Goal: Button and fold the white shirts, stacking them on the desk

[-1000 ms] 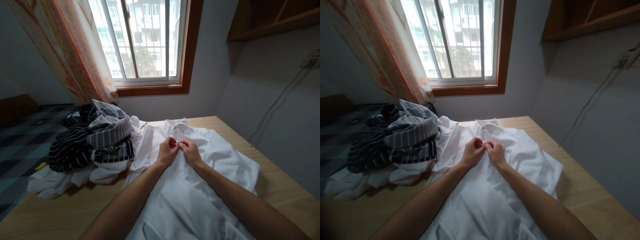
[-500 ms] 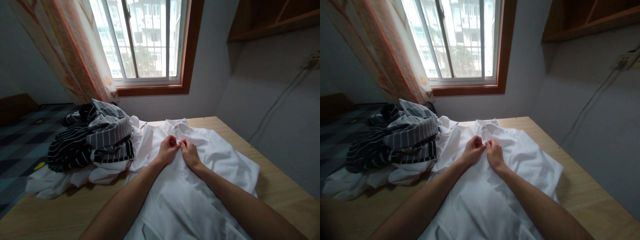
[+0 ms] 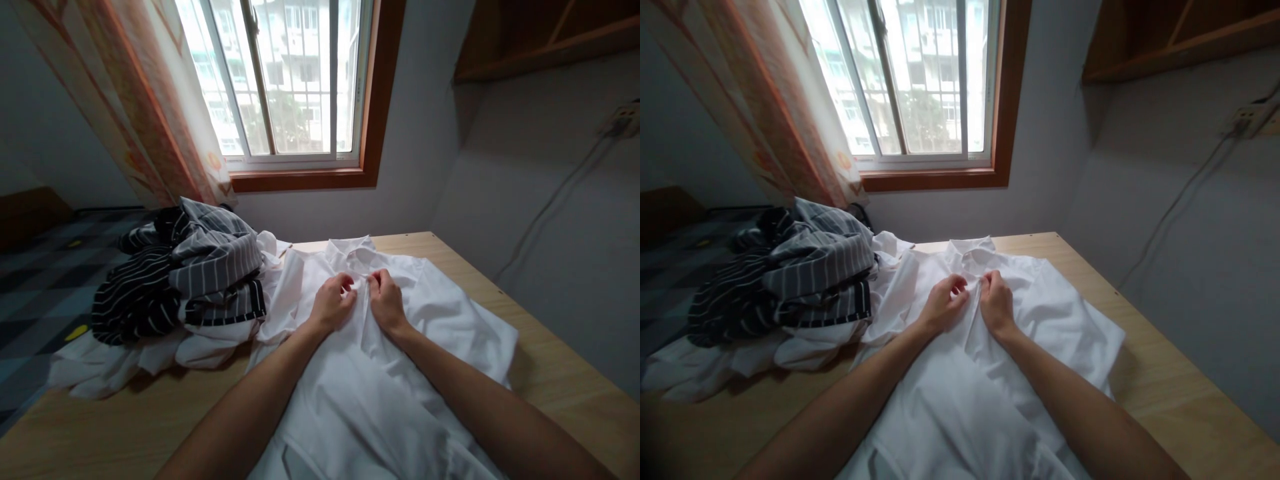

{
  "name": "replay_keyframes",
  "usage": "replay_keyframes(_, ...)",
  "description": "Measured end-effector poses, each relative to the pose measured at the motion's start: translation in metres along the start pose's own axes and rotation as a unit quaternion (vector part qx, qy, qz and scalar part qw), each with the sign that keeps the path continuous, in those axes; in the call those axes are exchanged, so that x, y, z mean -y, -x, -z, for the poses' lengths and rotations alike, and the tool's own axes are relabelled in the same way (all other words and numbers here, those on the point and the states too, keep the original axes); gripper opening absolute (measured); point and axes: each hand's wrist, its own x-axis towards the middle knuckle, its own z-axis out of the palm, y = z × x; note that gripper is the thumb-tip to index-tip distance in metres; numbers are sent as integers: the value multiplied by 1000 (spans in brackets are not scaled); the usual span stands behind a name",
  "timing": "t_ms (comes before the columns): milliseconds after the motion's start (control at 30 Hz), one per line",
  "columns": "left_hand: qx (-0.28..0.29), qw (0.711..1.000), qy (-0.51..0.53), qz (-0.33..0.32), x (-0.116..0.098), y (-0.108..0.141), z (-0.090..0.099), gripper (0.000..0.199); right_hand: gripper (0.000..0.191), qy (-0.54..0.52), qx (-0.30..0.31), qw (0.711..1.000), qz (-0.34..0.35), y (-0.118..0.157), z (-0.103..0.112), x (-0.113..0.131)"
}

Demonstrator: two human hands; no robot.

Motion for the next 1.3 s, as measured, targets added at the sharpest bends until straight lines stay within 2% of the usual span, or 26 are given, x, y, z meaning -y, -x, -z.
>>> replay_keyframes(100, 56, 991, -120, -35, -1, 2, 0, 12, 20, 36, 7, 999, 11, -3, -1, -8)
replay_keyframes(167, 66, 983, -163, -48, -1, 3, -1, 16, 21, 41, 18, 999, 10, -5, -4, -11)
replay_keyframes(300, 50, 986, -151, -40, -6, 2, 2, 14, 18, 9, 29, 1000, -4, -9, -8, -14)
replay_keyframes(400, 42, 986, -155, -37, -16, 4, 10, 11, 18, -18, 11, 1000, -15, -16, -10, -16)
replay_keyframes(433, 70, 985, -152, -49, -19, 6, 14, 17, 19, -24, 1, 1000, -18, -19, -10, -17)
replay_keyframes(533, 210, 965, -120, -105, -28, 17, 26, 33, 21, -42, -36, 998, -29, -32, -10, -21)
replay_keyframes(567, 233, 960, -107, -113, -31, 20, 32, 33, 20, -48, -49, 997, -33, -36, -11, -21)
replay_keyframes(600, 232, 961, -100, -113, -33, 22, 39, 32, 20, -54, -62, 996, -38, -40, -11, -22)
replay_keyframes(667, 197, 969, -105, -110, -39, 25, 58, 33, 19, -63, -88, 993, -52, -48, -12, -24)
replay_keyframes(733, 179, 968, -123, -128, -45, 23, 86, 43, 18, -73, -114, 988, -71, -54, -13, -26)
replay_keyframes(800, 182, 958, -155, -160, -51, 20, 124, 53, 18, -84, -129, 984, -89, -60, -13, -29)
replay_keyframes(867, 158, 947, -224, -168, -53, 19, 167, 55, 18, -98, -124, 982, -103, -66, -12, -33)
replay_keyframes(933, 114, 920, -343, -152, -50, 22, 207, 50, 20, -117, -92, 982, -112, -70, -9, -36)
replay_keyframes(967, 103, 895, -407, -150, -48, 25, 222, 45, 20, -128, -68, 983, -113, -70, -5, -36)
replay_keyframes(1033, 80, 837, -524, -139, -46, 36, 238, 28, 21, -147, -12, 983, -106, -63, 5, -35)
replay_keyframes(1100, 55, 790, -599, -123, -53, 49, 233, 17, 25, -161, 42, 982, -87, -46, 22, -28)
replay_keyframes(1167, 42, 780, -614, -116, -66, 60, 207, 23, 30, -146, 98, 984, -30, -19, 42, -19)
replay_keyframes(1233, 67, 814, -563, -130, -81, 64, 168, 24, 28, -86, 168, 979, 75, 10, 61, -8)
replay_keyframes(1300, 121, 876, -448, -131, -89, 59, 123, 18, 23, -32, 233, 961, 148, 35, 74, 2)
